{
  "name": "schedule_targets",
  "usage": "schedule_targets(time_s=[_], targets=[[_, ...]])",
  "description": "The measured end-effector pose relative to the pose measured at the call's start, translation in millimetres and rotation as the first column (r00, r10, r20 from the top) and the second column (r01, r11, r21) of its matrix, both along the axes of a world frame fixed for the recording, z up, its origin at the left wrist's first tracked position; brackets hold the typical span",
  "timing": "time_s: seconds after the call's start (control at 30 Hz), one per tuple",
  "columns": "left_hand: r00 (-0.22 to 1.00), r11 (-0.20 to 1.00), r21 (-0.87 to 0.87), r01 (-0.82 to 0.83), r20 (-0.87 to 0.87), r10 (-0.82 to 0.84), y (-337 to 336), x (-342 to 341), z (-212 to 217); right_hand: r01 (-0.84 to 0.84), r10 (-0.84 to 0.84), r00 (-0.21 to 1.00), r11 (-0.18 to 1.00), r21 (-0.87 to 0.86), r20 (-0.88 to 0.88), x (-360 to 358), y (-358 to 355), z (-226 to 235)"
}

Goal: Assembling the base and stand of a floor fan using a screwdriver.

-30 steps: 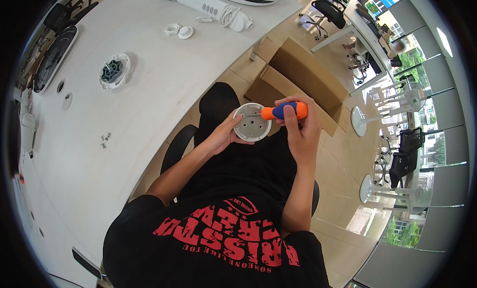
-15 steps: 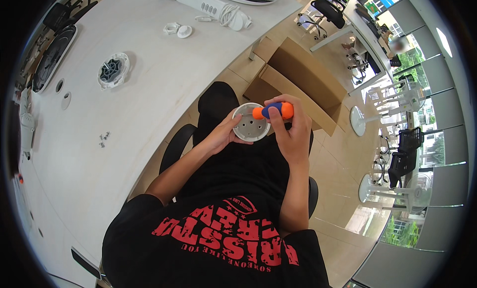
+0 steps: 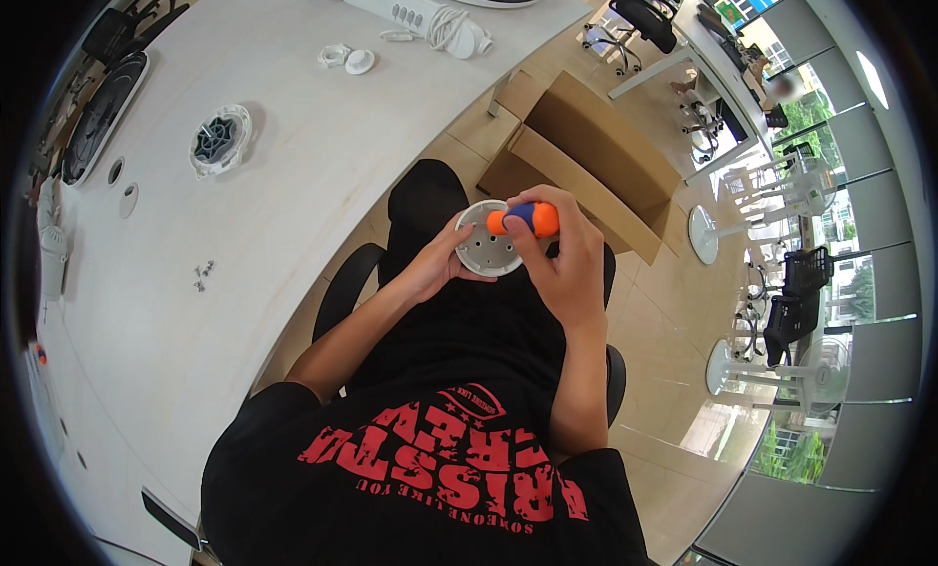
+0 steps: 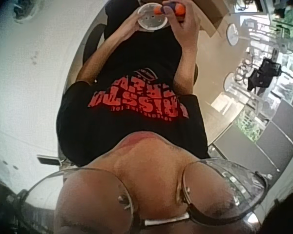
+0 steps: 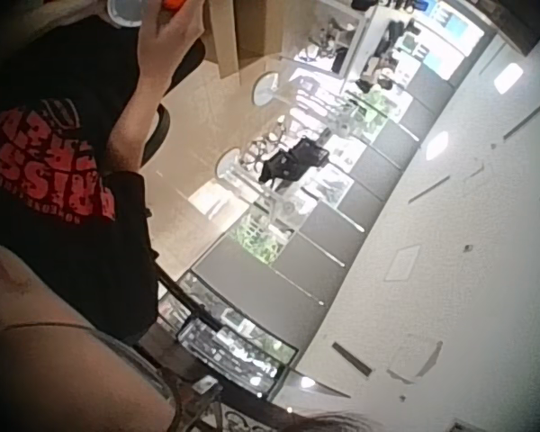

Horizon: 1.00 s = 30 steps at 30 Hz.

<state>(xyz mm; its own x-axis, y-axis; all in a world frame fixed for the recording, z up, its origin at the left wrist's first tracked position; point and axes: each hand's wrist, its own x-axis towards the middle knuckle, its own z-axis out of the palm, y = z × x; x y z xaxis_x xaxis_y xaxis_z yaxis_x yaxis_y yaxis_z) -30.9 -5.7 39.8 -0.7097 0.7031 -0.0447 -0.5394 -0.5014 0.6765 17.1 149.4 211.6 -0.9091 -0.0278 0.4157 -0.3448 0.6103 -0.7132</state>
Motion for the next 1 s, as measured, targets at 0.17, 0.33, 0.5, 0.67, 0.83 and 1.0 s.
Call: schedule_targets(time_s=[0.17,0.33,0.5,0.67,0.83,1.0], targets=[[0.999,1.0,-0.03,0.001,-0.037,-0.002,0.4,-3.3,5.8,-0.066,0.081,0.993,0.983,0.171,-0.083,0.4,-12.3,16.0],[0.998,0.995,-0.091,-0.039,-0.058,0.034,6.2,2.2,15.2,-0.161,0.226,0.948,0.947,0.277,-0.222,-3.2,-10.3,14.6],[0.995,0.997,-0.07,-0.039,-0.091,0.032,3.4,2.6,-18.7,-0.208,0.235,0.969,0.945,0.254,-0.08,10.0,-19.4,28.2],[0.996,0.993,-0.099,-0.062,-0.065,0.056,5.9,6.2,-16.4,-0.265,0.277,0.961,0.935,0.236,-0.016,15.4,-16.8,28.6],[0.993,0.984,-0.15,-0.093,-0.081,0.081,10.4,8.5,-11.5,-0.215,0.266,0.956,0.921,0.325,-0.121,8.6,-22.1,19.3],[0.999,0.996,-0.079,-0.052,-0.014,0.052,12.3,2.0,-24.7,-0.099,0.215,0.943,0.91,0.404,-0.255,5.3,-24.0,11.8]])
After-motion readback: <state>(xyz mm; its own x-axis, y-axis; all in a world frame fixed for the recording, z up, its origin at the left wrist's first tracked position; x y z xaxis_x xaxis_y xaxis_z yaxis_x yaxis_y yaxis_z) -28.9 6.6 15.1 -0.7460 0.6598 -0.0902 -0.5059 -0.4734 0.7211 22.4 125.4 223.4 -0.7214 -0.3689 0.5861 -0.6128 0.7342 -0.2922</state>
